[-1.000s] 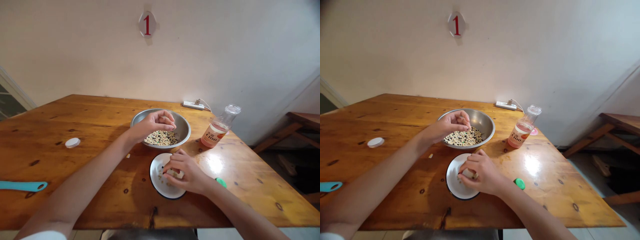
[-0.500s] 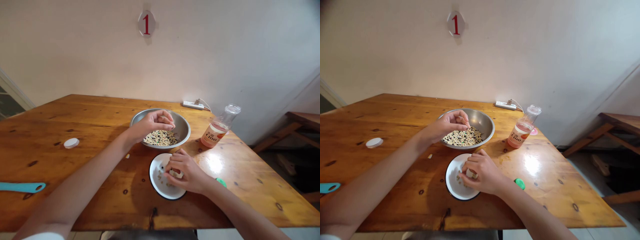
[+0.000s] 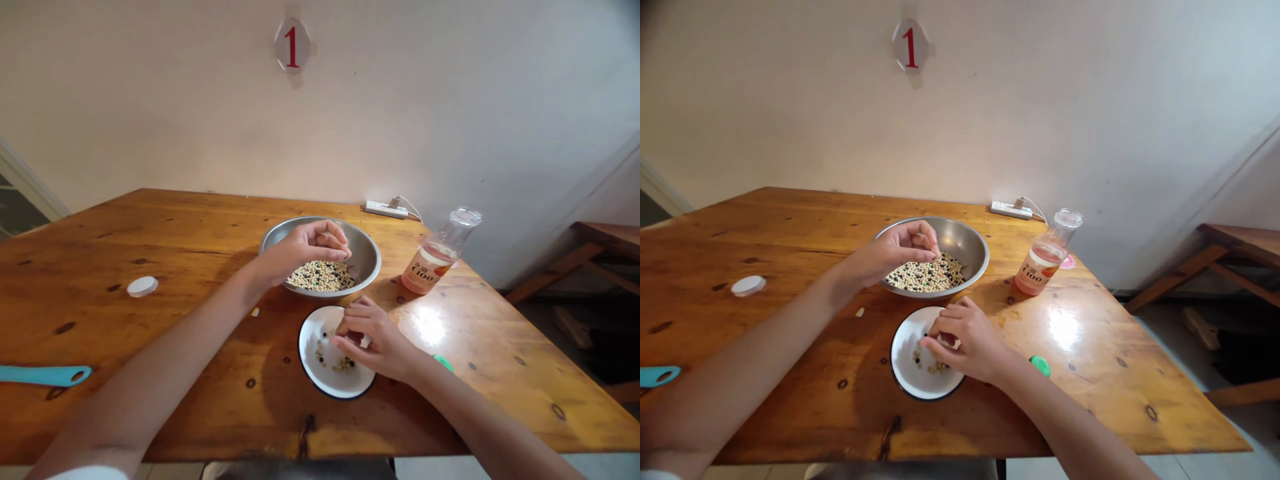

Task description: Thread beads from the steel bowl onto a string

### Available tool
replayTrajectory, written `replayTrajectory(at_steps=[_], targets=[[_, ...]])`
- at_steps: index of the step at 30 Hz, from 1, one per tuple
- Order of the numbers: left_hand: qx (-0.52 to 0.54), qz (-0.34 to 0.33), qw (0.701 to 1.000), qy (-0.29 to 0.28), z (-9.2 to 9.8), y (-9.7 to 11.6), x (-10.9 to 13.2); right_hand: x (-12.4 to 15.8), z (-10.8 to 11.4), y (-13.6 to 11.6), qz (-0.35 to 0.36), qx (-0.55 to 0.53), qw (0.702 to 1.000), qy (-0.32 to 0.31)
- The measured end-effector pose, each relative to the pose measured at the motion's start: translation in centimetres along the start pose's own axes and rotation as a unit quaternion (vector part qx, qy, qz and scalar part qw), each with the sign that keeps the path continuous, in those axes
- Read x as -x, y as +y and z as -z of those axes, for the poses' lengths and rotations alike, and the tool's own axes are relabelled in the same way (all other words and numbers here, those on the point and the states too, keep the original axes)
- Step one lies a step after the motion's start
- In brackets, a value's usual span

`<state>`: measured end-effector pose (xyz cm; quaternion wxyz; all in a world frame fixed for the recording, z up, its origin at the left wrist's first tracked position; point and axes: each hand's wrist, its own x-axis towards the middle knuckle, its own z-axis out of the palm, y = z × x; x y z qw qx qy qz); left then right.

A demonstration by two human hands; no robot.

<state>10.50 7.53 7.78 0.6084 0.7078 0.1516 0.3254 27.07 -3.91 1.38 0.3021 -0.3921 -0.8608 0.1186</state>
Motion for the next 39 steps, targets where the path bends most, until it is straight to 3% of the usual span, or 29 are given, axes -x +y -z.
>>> replayTrajectory(at_steps=[6, 15, 19, 23, 27, 29, 35, 39], targets=[[0.005, 0.026, 0.999, -0.044, -0.2, 0.1, 0.1, 0.3, 0.4, 0.2, -0.077, -0.08, 0.991, 0.076], [-0.026, 0.07, 0.991, -0.115, -0.8, 0.5, 0.3, 0.6, 0.5, 0.3, -0.111, -0.128, 0.972, 0.165], [-0.07, 0.069, 0.989, -0.113, -0.6, 0.6, 0.3, 0.8, 0.6, 0.3, -0.12, -0.107, 0.97, 0.184], [-0.126, 0.078, 0.987, -0.07, 0.1, -0.1, -0.2, 0.8, 0.7, 0.2, -0.125, -0.098, 0.968, 0.195], [-0.308, 0.095, 0.947, 0.001, 1.0, -1.5, -0.9, 0.7, 0.8, 0.2, -0.114, -0.083, 0.972, 0.186], [-0.375, 0.097, 0.922, 0.01, 1.2, -2.1, -1.1, 0.6, 0.8, 0.1, -0.107, -0.076, 0.975, 0.181], [-0.46, 0.106, 0.881, -0.023, 1.2, -2.9, -0.9, 0.4, 1.0, -0.1, -0.095, -0.055, 0.978, 0.176], [-0.495, 0.164, 0.85, -0.072, 1.2, -3.2, -0.7, 0.4, 0.9, -0.2, -0.089, -0.053, 0.981, 0.163]])
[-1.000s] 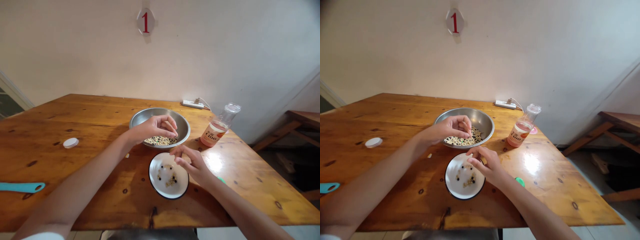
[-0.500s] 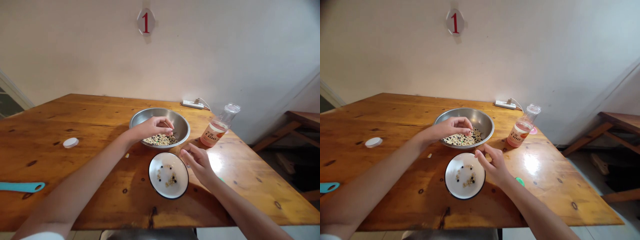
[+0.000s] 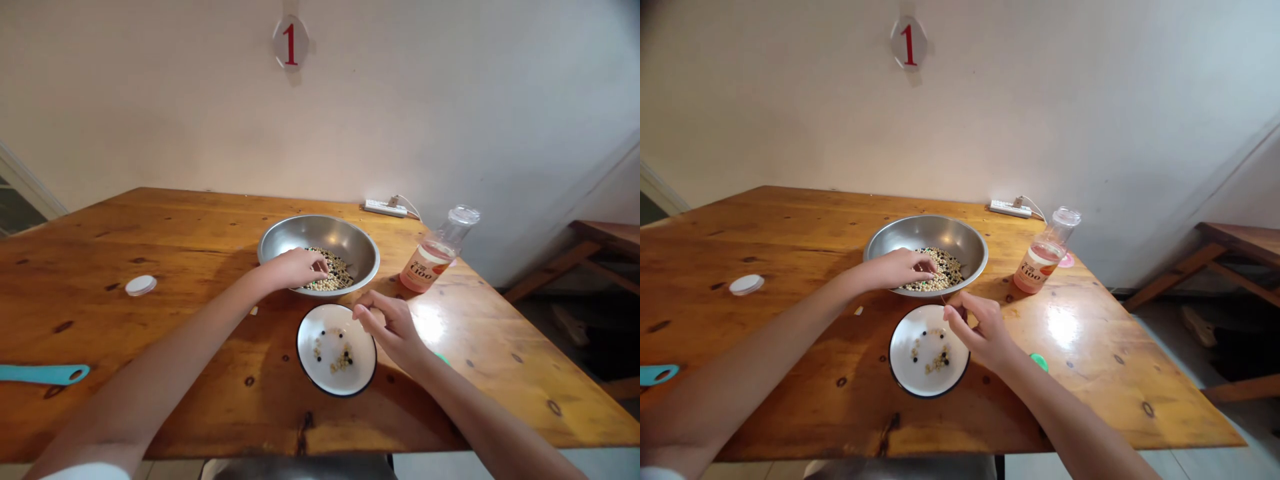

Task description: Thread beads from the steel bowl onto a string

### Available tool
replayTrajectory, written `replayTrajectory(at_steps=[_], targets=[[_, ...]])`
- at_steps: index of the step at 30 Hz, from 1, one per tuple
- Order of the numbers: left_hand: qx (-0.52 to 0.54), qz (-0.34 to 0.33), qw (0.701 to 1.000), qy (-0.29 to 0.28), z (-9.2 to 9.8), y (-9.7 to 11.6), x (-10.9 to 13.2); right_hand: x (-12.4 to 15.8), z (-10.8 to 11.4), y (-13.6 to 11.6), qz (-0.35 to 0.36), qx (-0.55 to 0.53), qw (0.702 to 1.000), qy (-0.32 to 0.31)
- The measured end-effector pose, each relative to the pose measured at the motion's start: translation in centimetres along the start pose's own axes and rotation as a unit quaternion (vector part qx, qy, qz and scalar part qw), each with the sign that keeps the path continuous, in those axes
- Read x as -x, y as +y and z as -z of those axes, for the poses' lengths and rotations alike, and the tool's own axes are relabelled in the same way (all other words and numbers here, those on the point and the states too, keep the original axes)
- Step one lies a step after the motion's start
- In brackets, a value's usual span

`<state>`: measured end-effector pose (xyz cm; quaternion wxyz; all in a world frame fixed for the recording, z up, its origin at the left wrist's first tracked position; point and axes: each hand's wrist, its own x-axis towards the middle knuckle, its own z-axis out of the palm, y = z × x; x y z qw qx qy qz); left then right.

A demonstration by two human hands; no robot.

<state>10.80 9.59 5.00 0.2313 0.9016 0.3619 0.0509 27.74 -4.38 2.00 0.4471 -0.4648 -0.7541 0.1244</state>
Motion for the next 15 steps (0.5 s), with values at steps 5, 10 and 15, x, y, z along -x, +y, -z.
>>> replayTrajectory(at_steps=[5, 10, 15], targets=[[-0.031, 0.005, 0.998, -0.053, 0.03, 0.31, 0.22, 0.15, -0.16, 0.04, 0.01, 0.014, 1.0, -0.007], [-0.052, 0.008, 0.997, -0.062, 0.05, 0.5, 0.22, 0.14, -0.19, 0.06, 0.018, 0.015, 1.0, -0.016], [-0.073, 0.003, 0.995, -0.074, 0.18, 0.65, 0.23, 0.11, -0.25, 0.09, 0.027, 0.015, 0.999, -0.025]])
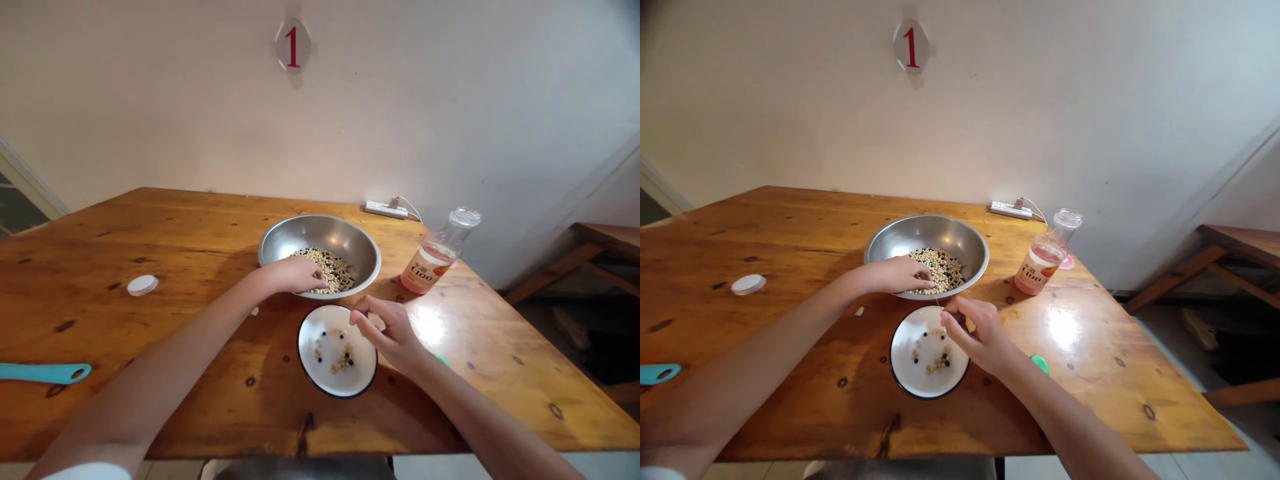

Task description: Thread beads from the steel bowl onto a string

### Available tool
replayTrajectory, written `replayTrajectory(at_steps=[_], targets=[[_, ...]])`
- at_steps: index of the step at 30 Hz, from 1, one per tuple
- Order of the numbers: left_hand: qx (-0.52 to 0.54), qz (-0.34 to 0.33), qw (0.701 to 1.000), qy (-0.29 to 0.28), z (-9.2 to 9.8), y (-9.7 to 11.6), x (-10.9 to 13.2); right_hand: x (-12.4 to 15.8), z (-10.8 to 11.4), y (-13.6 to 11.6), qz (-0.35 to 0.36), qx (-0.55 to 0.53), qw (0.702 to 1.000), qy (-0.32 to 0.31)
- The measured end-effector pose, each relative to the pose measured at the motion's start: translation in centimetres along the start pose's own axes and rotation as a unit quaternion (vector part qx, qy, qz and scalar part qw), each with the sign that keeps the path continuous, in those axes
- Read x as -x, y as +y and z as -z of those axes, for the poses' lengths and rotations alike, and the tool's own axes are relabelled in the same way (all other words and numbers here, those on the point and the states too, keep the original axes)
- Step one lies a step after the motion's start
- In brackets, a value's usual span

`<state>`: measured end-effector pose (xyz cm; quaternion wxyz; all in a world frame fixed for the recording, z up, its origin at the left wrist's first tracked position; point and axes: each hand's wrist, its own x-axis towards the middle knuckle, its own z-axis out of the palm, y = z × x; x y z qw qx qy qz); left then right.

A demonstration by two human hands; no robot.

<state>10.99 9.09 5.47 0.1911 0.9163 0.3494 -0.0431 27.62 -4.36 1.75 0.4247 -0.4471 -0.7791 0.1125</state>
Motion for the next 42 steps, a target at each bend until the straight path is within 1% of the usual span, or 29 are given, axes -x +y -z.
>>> replayTrajectory(at_steps=[7, 12, 18, 23, 30, 36, 39, 42], targets=[[0.001, -0.01, 1.0, -0.011, -0.1, -0.04, -0.04, 0.03, -0.07, 0.03, 0.01, -0.001, 1.0, -0.019], [0.029, -0.012, 0.999, -0.036, -0.14, -0.31, -0.21, 0.0, -0.12, 0.03, 0.021, 0.01, 1.0, -0.012], [0.06, -0.015, 0.997, -0.05, -0.02, -0.09, -0.06, -0.03, -0.08, -0.01, 0.029, 0.006, 0.999, -0.012], [0.086, -0.025, 0.994, -0.06, -0.18, -0.38, -0.33, -0.01, -0.05, 0.03, 0.03, 0.006, 0.999, -0.013], [0.106, -0.033, 0.993, -0.044, -0.27, -0.49, -0.42, -0.05, -0.14, -0.02, 0.033, 0.01, 0.999, -0.012], [0.104, -0.023, 0.994, -0.013, -0.01, -0.19, 0.01, -0.14, -0.06, -0.21, 0.032, 0.004, 0.999, -0.001], [0.116, -0.021, 0.993, 0.0, 0.1, -0.23, 0.06, -0.13, 0.02, -0.21, 0.011, -0.005, 1.0, 0.008], [0.131, -0.036, 0.99, 0.034, 0.27, -0.17, 0.06, -0.07, 0.07, 0.02, -0.024, -0.015, 0.999, 0.026]])
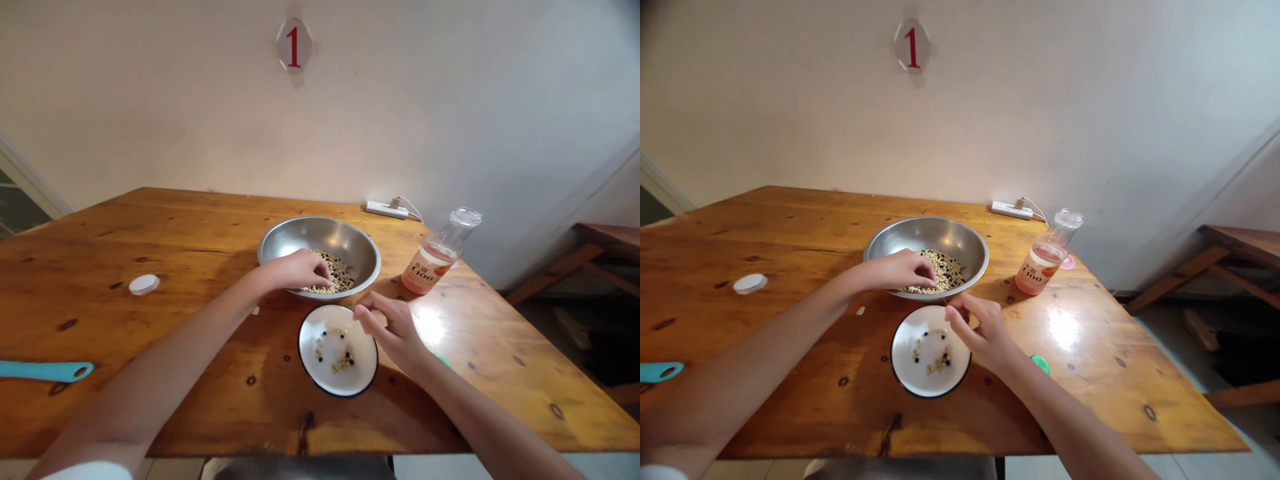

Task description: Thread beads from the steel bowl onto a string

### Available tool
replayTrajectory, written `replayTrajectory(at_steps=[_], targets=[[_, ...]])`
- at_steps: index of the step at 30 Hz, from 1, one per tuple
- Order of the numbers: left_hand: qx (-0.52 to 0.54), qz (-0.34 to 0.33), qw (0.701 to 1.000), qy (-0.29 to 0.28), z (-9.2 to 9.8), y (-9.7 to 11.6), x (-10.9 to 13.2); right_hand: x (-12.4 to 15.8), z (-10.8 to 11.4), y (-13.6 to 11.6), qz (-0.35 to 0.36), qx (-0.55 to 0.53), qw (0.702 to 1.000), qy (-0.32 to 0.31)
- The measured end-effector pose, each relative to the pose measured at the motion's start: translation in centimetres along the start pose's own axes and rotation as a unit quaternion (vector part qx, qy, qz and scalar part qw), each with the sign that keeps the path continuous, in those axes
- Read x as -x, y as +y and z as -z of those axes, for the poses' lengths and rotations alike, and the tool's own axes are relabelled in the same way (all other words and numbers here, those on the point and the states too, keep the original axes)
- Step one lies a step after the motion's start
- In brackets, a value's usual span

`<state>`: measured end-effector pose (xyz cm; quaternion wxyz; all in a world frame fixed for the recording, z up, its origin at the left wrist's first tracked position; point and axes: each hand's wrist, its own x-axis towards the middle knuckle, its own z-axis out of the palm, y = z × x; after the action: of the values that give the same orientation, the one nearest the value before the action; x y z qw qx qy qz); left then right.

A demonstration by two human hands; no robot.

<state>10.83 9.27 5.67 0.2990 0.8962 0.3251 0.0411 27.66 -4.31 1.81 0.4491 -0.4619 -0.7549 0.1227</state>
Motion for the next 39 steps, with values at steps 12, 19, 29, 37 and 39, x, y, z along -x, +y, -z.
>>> replayTrajectory(at_steps=[12, 19, 29, 37, 39], targets=[[0.333, -0.073, 0.94, -0.003, 0.7, 1.1, 0.9, -0.1, 0.0, 0.4, -0.037, -0.001, 0.997, 0.066], [0.344, -0.09, 0.934, -0.027, 0.6, 1.0, 0.8, -0.2, 0.2, 0.0, -0.009, 0.027, 0.996, 0.089], [0.384, -0.069, 0.921, -0.016, 0.3, 1.2, 0.8, -0.1, 0.2, 0.0, 0.016, 0.041, 0.996, 0.072], [0.41, -0.069, 0.909, -0.037, 0.3, 1.4, 1.0, -0.1, 0.2, 0.1, 0.021, 0.042, 0.995, 0.084], [0.412, -0.068, 0.908, -0.04, 0.3, 1.4, 1.0, -0.1, 0.2, 0.0, 0.022, 0.039, 0.995, 0.087]])
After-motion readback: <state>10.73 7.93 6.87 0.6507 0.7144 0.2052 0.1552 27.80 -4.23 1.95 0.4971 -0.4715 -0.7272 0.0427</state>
